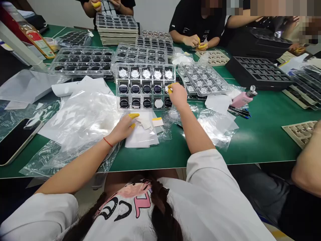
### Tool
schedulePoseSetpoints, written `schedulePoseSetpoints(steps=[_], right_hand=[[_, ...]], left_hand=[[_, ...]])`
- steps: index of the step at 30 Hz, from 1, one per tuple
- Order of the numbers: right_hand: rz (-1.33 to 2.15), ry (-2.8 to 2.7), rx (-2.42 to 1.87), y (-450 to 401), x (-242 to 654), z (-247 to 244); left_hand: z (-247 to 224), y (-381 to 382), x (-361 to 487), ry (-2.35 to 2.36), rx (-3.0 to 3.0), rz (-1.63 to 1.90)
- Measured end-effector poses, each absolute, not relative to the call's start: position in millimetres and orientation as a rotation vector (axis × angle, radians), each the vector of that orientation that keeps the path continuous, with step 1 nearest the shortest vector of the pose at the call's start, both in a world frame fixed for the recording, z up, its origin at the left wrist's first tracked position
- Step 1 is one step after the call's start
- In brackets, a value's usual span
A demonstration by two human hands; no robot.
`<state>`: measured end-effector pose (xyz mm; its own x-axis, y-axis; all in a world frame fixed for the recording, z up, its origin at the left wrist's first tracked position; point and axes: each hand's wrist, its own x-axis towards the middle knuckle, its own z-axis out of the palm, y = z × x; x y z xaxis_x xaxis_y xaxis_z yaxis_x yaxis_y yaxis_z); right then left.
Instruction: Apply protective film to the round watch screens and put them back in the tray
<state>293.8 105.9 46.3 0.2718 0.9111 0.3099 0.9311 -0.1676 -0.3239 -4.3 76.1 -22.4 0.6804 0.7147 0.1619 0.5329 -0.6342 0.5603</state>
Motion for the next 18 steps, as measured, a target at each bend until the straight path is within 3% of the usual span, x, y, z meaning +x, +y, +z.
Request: schedulePoseSetpoints(steps=[5,9,14,18], right_hand=[[0.051,-1.843,-2.162,144,327,50],[0.072,-1.694,-2.133,125,313,58],[0.205,-1.855,-1.559,43,234,48],[0.257,-2.166,-1.343,-5,182,26]], left_hand=[[-12,65,-3,0.881,2.339,0.625],[-9,58,0,0.851,2.124,0.694],[-1,50,7,0.779,1.422,0.576],[6,45,9,0.622,1.348,0.482]])
